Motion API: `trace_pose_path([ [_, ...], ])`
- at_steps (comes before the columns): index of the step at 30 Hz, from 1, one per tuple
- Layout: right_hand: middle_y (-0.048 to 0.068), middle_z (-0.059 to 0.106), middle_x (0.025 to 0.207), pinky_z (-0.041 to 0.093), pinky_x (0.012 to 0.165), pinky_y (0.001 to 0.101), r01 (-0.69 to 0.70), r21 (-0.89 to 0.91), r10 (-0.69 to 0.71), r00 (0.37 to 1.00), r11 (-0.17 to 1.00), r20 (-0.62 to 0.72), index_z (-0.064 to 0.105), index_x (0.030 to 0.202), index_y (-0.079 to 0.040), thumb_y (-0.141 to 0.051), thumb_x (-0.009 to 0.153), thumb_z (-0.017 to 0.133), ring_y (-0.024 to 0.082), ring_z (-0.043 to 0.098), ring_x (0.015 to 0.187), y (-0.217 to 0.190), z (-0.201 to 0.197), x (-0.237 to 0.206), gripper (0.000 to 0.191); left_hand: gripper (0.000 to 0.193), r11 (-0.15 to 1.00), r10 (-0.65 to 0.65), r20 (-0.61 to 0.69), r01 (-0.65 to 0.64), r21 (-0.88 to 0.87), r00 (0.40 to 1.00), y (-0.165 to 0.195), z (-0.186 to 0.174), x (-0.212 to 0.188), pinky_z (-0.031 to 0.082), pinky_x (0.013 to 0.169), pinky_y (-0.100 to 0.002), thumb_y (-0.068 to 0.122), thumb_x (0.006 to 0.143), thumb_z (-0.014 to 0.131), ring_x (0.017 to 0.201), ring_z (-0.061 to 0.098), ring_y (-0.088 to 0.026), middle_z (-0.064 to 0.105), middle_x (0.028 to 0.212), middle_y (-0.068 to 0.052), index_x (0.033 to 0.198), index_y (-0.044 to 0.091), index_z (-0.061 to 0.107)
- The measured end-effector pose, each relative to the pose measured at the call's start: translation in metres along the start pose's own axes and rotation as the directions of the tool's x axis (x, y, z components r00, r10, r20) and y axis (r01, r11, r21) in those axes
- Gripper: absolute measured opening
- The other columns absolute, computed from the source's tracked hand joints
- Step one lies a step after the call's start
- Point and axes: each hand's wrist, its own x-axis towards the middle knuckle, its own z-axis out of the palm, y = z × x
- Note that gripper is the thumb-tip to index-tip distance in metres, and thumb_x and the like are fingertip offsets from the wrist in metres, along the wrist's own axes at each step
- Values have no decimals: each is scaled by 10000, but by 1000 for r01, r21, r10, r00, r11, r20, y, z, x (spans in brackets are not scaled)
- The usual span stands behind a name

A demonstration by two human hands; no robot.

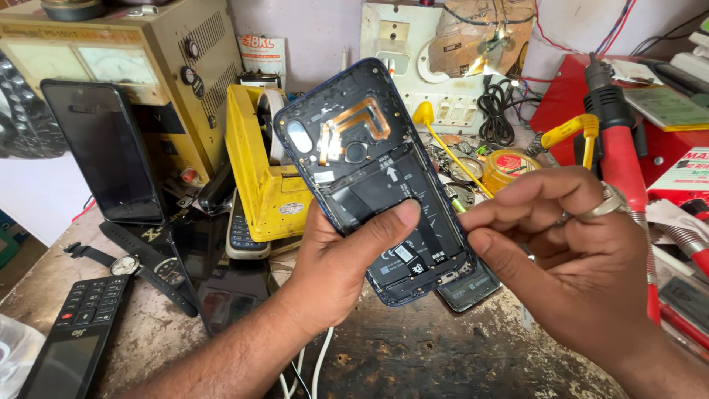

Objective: The person works on a disassembled smartphone at a cluttered repair bench. They peel the old adhesive from the phone's back cover, apply adhesive from a tube onto the phone body, then press the back cover onto the phone and squeeze the edges to seal it closed.

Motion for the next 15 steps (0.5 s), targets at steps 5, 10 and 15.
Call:
trace_pose_path([
  [5, 155, 772, 1046, 644, 773, 260, 31, -62, -33, 999, 998, -27, 457, 1232, -26, 93, 886, 698, 152, 760, 1012, -7, 19, 13, 438, 150, 985, 56, -10, -54, 165, 998, 20, -6, 2, 580, 807, -261, 91, 1003, 712, 902, 672, -61, 747, 1009, 0, 1135, 20, 710],
  [10, 123, 732, 1001, 646, 808, 257, 172, -303, -190, 981, 937, -30, 434, 1162, 2, 79, 872, 751, 152, 770, 985, -10, 32, 20, 437, 103, 904, 156, 13, -148, 400, 988, 37, 1, -2, 579, 734, -242, 119, 1028, 693, 823, 659, -33, 741, 898, 16, 1053, 25, 728],
  [15, 82, 695, 973, 627, 784, 240, 148, -357, -184, 981, 922, -68, 443, 1135, -14, 47, 862, 778, 134, 761, 939, -7, 48, 19, 437, 87, 713, 250, 53, -221, 665, 967, 41, -1, -12, 518, 538, -273, 131, 1009, 711, 581, 633, -61, 660, 652, -3, 947, 70, 715],
])
